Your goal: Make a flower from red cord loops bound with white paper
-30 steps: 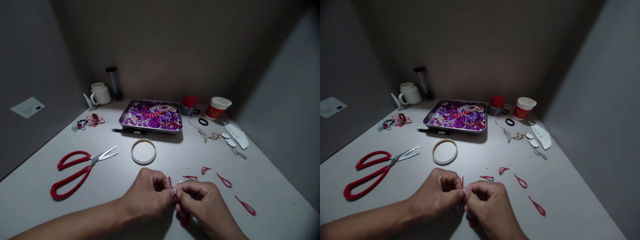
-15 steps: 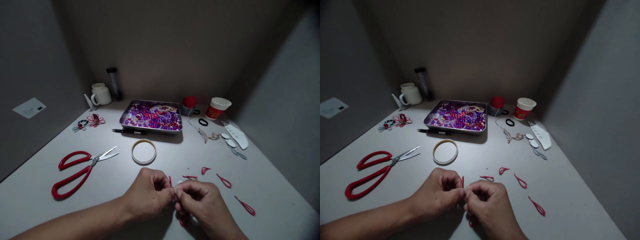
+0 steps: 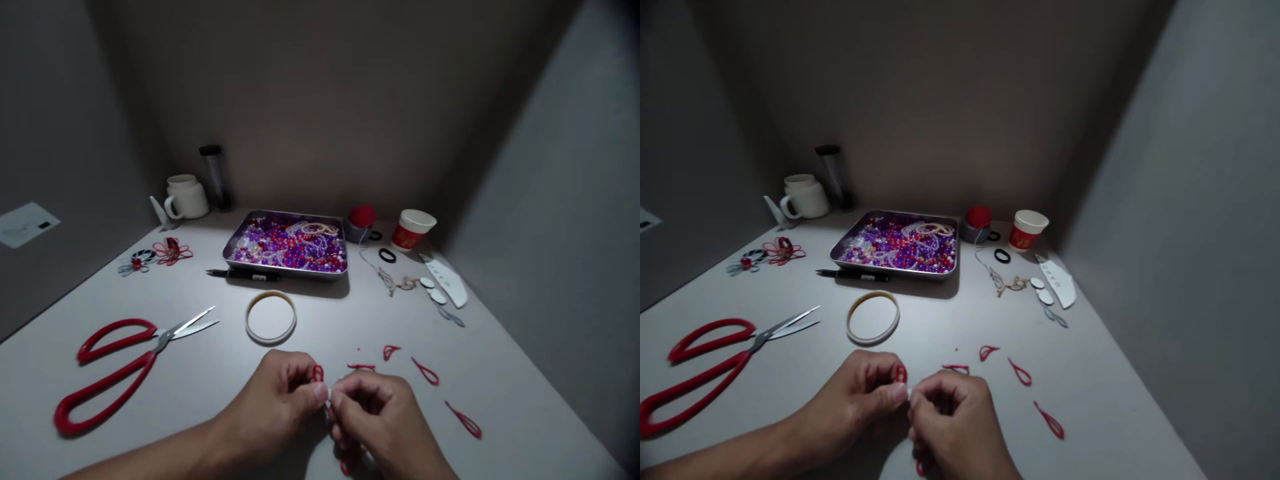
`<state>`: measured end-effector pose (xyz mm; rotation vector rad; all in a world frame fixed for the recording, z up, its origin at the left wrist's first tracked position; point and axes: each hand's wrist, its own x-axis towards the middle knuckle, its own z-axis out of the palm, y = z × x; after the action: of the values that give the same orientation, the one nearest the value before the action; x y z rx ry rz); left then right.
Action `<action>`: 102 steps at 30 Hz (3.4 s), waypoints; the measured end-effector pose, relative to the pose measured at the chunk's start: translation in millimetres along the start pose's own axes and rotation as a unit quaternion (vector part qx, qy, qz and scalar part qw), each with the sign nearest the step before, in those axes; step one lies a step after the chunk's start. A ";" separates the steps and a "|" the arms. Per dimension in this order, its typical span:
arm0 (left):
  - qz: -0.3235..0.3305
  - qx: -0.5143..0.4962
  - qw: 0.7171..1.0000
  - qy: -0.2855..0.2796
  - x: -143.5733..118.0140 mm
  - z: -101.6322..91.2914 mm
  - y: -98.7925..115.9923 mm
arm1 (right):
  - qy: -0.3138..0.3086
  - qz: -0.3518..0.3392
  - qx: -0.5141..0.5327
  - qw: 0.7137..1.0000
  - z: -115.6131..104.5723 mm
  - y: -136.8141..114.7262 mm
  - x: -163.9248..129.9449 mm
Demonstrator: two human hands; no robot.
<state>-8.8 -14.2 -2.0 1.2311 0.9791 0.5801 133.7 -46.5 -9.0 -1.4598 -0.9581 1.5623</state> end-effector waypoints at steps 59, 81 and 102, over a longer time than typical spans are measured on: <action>0.182 0.409 0.894 -0.012 -14.8 0.6 6.1 | -0.024 -0.071 -0.105 0.992 -5.5 1.6 -3.5; 0.174 0.361 0.912 0.090 -16.5 6.0 2.5 | 0.035 -0.100 -0.079 0.991 1.2 10.7 -1.6; 0.008 0.063 0.990 0.129 -8.2 -7.2 24.2 | -0.005 -0.072 0.054 0.996 -14.7 -6.5 3.3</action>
<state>-15.9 -10.7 23.4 1.2974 1.2398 0.7113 148.6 -40.5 -5.4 -1.2809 -0.9473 1.4944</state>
